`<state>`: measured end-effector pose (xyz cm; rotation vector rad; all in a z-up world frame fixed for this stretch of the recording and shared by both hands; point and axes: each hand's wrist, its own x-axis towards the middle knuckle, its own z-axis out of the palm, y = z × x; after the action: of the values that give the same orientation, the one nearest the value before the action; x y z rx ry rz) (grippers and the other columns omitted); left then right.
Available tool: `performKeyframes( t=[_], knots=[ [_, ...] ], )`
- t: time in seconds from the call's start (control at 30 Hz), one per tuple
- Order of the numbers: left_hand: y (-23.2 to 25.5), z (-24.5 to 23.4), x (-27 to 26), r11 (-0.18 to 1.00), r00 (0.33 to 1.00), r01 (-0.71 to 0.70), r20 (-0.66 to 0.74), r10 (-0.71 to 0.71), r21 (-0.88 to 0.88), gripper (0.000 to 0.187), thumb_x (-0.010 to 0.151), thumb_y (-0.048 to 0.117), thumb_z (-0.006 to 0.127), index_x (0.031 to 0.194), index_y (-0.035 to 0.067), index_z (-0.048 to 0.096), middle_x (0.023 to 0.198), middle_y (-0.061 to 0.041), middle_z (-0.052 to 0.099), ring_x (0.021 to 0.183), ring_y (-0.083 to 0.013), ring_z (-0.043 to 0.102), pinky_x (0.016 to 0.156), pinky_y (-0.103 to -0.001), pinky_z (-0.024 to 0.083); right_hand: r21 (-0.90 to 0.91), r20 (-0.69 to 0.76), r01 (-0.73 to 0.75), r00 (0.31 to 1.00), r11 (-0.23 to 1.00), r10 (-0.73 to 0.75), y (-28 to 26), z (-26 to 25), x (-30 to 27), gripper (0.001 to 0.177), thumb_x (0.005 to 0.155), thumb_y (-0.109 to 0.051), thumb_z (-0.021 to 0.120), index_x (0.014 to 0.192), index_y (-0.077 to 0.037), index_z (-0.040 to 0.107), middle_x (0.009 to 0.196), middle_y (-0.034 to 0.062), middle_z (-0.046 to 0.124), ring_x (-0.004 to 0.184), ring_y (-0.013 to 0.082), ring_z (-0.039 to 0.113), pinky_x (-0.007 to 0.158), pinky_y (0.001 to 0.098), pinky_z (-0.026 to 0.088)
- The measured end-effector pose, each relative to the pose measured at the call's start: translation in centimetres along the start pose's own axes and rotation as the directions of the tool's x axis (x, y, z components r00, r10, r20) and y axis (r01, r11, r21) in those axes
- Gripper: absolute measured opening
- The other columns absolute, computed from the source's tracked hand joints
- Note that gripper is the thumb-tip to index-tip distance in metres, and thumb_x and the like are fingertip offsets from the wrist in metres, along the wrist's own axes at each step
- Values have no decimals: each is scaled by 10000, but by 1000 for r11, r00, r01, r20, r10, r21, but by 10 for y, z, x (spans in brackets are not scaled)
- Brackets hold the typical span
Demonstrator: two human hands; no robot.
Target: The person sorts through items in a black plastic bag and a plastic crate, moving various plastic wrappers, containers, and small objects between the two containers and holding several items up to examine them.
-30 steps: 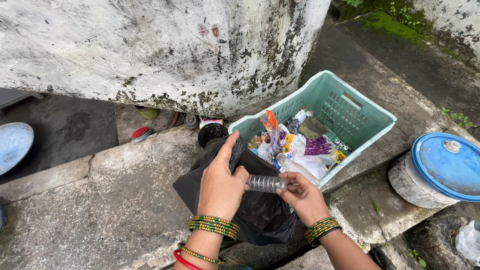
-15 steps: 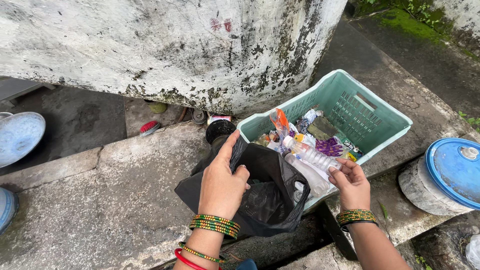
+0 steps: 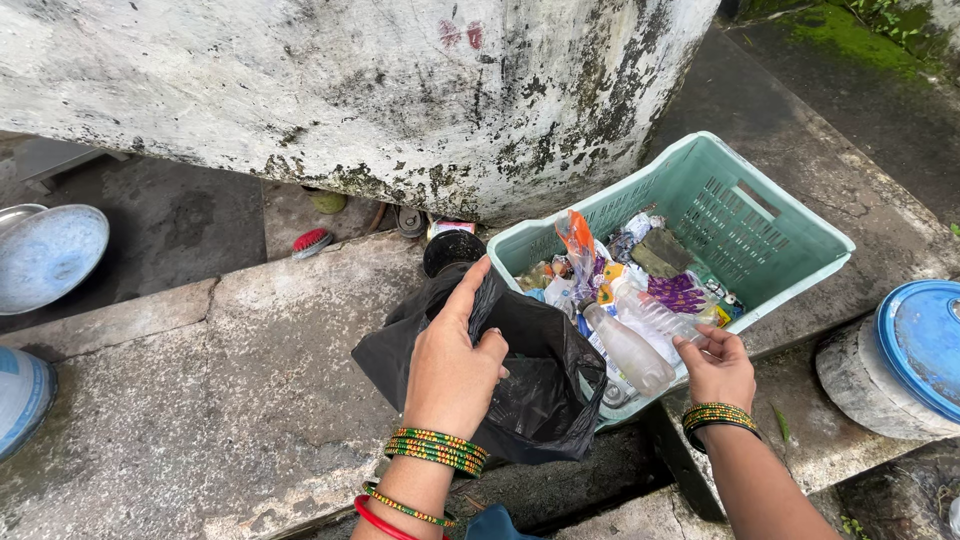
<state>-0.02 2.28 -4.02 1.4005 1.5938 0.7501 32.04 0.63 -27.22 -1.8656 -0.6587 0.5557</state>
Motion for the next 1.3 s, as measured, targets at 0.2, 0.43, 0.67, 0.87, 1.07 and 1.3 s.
performKeyframes(
  t=[0.2, 0.43, 0.67, 0.87, 1.07, 1.3],
  knots=[
    [1, -2, -1, 1000, 1000, 11, -9, -11, 3, 724, 821, 65, 612, 1483, 337, 503, 726, -134, 745, 589, -177, 753, 664, -346, 588, -108, 19, -37, 999, 993, 39, 7, 4, 2, 491, 787, -256, 862, 1212, -61, 712, 1061, 59, 728, 982, 167, 683, 908, 334, 515],
    [-1, -4, 1, 1000, 1000, 13, -17, -13, -11, 733, 809, 66, 605, 1481, 337, 489, 742, -110, 753, 584, -179, 753, 664, -348, 598, -196, 37, -86, 995, 977, 95, 27, 13, 19, 519, 784, -272, 877, 1213, -36, 702, 1074, 99, 765, 1001, 193, 713, 938, 357, 526],
    [2, -2, 3, 1000, 1000, 11, -22, -11, 20, 735, 807, 64, 609, 1476, 350, 504, 722, -128, 747, 592, -182, 754, 675, -352, 591, -261, 68, -125, 987, 957, 148, 46, 16, 34, 542, 749, -278, 889, 1212, -58, 712, 1077, 88, 771, 992, 208, 718, 928, 370, 533],
    [2, -2, 4, 1000, 1000, 14, -16, -14, 21, 740, 810, 63, 610, 1480, 356, 499, 726, -131, 750, 595, -185, 755, 677, -350, 594, -419, 79, -119, 983, 900, 167, 57, 18, 43, 484, 789, -303, 881, 1200, -98, 728, 1045, 63, 749, 987, 220, 699, 912, 377, 521],
    [1, -3, 3, 999, 999, 29, -16, -28, 29, 733, 811, 63, 609, 1476, 351, 501, 746, -126, 752, 599, -178, 760, 679, -349, 595, -333, 145, -198, 955, 922, 258, 78, 22, 57, 523, 819, -303, 844, 1271, -72, 716, 1110, 80, 766, 1024, 202, 707, 941, 361, 526],
    [0, -4, 2, 999, 999, 45, -16, -44, 19, 733, 809, 65, 616, 1477, 347, 506, 745, -134, 749, 608, -180, 758, 689, -350, 588, -306, 155, -266, 933, 914, 324, 67, 21, 51, 643, 872, -362, 774, 1428, -87, 605, 1261, 97, 709, 1079, 215, 682, 960, 375, 501]
  ],
)
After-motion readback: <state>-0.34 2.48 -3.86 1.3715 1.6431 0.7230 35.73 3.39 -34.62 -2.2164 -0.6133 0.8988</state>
